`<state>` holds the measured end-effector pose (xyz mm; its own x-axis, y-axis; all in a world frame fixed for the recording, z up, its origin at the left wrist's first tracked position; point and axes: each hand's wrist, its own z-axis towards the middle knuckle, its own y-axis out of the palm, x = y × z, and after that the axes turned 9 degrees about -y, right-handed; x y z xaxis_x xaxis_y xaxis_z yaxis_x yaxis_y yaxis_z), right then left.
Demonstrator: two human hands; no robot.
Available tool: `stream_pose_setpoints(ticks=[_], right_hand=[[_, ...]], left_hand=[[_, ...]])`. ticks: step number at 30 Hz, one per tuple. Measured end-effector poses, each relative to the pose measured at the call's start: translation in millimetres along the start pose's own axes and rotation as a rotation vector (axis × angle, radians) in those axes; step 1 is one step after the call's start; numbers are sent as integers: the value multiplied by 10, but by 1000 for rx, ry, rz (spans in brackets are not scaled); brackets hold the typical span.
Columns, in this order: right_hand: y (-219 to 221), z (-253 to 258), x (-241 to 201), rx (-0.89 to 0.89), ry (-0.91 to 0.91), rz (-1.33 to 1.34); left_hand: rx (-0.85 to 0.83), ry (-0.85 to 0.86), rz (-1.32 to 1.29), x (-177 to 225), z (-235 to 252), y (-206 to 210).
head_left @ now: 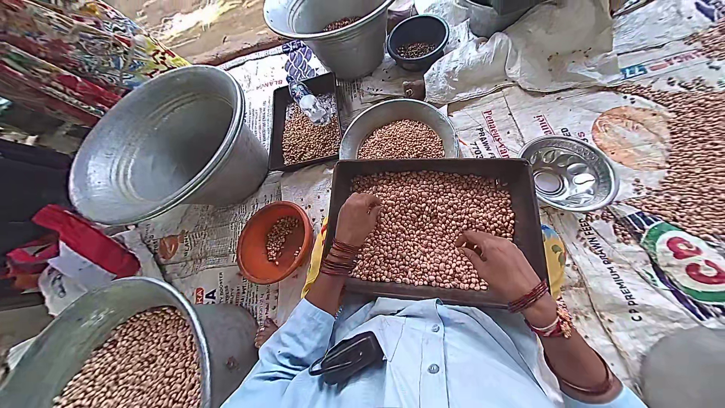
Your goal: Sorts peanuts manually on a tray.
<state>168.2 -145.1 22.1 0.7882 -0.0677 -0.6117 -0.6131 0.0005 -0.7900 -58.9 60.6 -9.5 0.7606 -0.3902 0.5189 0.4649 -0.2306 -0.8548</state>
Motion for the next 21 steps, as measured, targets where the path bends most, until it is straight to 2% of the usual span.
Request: stream_pose_setpoints(ticks=[4,9,14,18,21], right_hand=[[-70,294,-64,45,-38,-72],[13,697,-87,60,-19,-141],[251,943,-76,101,-87,-203],[378,1048,-91,30,-82,-271],[433,1060,-79,17,-110,-286]], left_hand=[[-11,-179,-234,-101,-46,-116],[-135,-96,-76,-2,-217,-103],[-211,-100,19,27,-252,-20],[-232,-130,-153,-43,-174,-56],[-196,-165,-227,63,-95,-116]])
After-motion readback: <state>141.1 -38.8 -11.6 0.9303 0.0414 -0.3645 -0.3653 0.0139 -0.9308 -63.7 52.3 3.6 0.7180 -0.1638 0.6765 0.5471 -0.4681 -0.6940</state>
